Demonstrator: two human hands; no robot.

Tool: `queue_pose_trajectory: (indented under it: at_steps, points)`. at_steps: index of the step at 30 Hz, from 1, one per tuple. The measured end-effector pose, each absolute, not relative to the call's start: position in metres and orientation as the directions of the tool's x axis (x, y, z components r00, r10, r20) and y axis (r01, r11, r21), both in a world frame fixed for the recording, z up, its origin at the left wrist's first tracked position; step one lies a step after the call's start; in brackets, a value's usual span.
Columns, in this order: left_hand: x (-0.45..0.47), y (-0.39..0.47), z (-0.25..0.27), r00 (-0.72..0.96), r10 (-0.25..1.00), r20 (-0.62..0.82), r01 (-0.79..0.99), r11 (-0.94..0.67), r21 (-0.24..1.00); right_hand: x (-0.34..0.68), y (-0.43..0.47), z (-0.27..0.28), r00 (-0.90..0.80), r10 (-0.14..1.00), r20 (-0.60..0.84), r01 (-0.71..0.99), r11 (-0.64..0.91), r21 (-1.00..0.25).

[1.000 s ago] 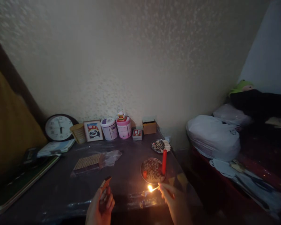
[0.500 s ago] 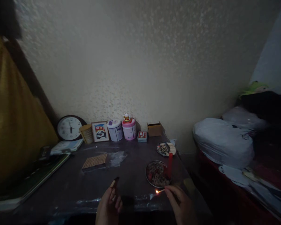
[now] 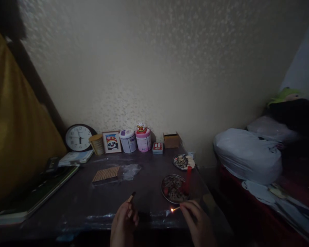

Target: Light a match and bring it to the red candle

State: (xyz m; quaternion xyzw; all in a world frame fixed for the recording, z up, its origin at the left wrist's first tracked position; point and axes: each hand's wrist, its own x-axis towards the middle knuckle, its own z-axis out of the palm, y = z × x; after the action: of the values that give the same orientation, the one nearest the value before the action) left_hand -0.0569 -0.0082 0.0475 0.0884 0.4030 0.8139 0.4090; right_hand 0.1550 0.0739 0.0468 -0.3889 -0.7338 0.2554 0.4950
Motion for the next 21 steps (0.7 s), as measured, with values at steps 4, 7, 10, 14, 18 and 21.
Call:
queue_pose_trajectory:
  at_steps: [4, 7, 10, 14, 18, 21]
  points:
    - [-0.054, -0.003, 0.032, -0.657, 0.739, -0.15, -0.555, -0.339, 0.759, 0.155, 0.075, 0.045, -0.214, 0.809, 0.547, 0.314, 0.587, -0.746]
    - [-0.048, 0.001, 0.026, -0.64, 0.756, -0.14, -0.555, -0.328, 0.765, 0.155, 0.075, 0.047, -0.22, 0.801, 0.557, 0.3, 0.599, -0.743]
    - [-0.042, 0.003, 0.024, -0.604, 0.787, -0.128, -0.562, -0.307, 0.768, 0.153, 0.074, 0.048, -0.24, 0.808, 0.538, 0.284, 0.588, -0.757]
    - [-0.038, 0.006, 0.018, -0.578, 0.803, -0.145, -0.587, -0.286, 0.757, 0.152, 0.075, 0.044, -0.264, 0.808, 0.528, 0.265, 0.587, -0.765]
    - [-0.039, 0.01, 0.01, -0.568, 0.813, -0.125, -0.587, -0.294, 0.754, 0.151, 0.077, 0.038, -0.266, 0.805, 0.531, 0.25, 0.589, -0.768]
    - [-0.038, 0.01, 0.01, -0.576, 0.813, -0.086, -0.563, -0.318, 0.763, 0.15, 0.076, 0.037, -0.266, 0.81, 0.523, 0.246, 0.581, -0.776]
